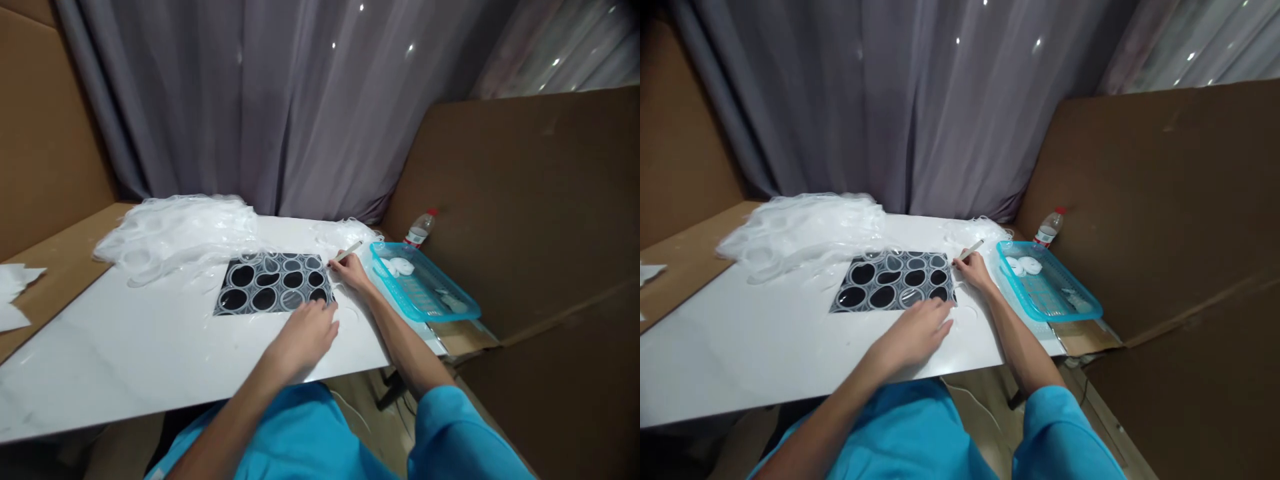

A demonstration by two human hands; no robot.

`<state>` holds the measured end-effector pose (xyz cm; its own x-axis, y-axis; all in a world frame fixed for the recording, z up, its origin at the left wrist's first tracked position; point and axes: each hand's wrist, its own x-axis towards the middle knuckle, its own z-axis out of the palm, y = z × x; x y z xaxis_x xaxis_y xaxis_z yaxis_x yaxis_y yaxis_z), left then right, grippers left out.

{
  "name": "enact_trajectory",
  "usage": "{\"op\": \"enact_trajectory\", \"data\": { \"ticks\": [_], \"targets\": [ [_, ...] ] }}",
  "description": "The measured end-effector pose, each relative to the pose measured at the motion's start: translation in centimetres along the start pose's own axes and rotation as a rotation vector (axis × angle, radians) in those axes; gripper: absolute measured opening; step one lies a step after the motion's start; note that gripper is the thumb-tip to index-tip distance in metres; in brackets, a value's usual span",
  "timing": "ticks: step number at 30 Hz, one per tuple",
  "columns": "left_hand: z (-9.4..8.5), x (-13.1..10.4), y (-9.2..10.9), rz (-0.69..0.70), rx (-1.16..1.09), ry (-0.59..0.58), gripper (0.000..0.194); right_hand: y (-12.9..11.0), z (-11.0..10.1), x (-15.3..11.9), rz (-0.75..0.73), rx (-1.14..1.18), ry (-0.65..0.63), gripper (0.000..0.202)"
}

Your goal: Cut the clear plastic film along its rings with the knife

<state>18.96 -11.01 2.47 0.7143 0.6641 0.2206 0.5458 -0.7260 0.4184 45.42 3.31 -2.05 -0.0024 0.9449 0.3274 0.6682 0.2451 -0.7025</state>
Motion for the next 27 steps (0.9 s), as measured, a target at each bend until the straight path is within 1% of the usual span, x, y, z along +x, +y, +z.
{"op": "enact_trajectory", "data": {
  "ticks": [1,3,4,7,8,10,13,16,18,21,24,27],
  "targets": [
    [-0.8,1.4,-0.6,-0.012,-0.047,0.008,0.041,0.3,0.1,0.0,0.008,0.061,0.013,0.031],
    [-1.8,4.7,-2.1,-0.143,-0.163,0.02,0.033,0.8,0.3,-0.1,0.021,0.126,0.032,0.032],
    [-2.0,6.5,-2.9,-0.197,-0.174,0.024,0.032,1.0,0.4,-0.1,0.027,0.145,0.041,0.032],
    [-1.6,11.2,-5.2,-0.321,-0.159,0.035,0.034,1.4,0.5,-0.1,0.034,0.183,0.075,0.032],
    [-1.2,12.4,-5.9,-0.357,-0.149,0.033,0.033,1.4,0.5,-0.1,0.033,0.195,0.083,0.032],
    [-0.4,13.9,-6.9,-0.423,-0.125,0.027,0.032,1.3,0.6,-0.1,0.026,0.216,0.088,0.033],
    [0.9,14.4,-8.0,-0.474,-0.071,0.054,0.033,1.2,0.6,0.0,0.021,0.242,0.088,0.03],
    [2.0,13.8,-8.5,-0.443,-0.006,0.11,0.033,1.5,0.5,0.0,0.029,0.224,0.084,0.026],
    [2.6,13.1,-8.5,-0.38,0.031,0.13,0.036,1.7,0.4,0.0,0.033,0.19,0.06,0.025],
    [3.1,12.1,-8.5,-0.237,0.075,0.131,0.04,1.9,0.0,0.0,0.038,0.137,0.033,0.024],
    [3.3,11.7,-8.5,-0.099,0.109,0.119,0.038,1.9,-0.4,-0.1,0.03,0.061,0.041,0.021],
    [3.4,11.6,-8.8,-0.025,0.139,0.127,0.039,1.7,-0.7,-0.2,0.001,0.001,0.057,0.018]
  ]
}}
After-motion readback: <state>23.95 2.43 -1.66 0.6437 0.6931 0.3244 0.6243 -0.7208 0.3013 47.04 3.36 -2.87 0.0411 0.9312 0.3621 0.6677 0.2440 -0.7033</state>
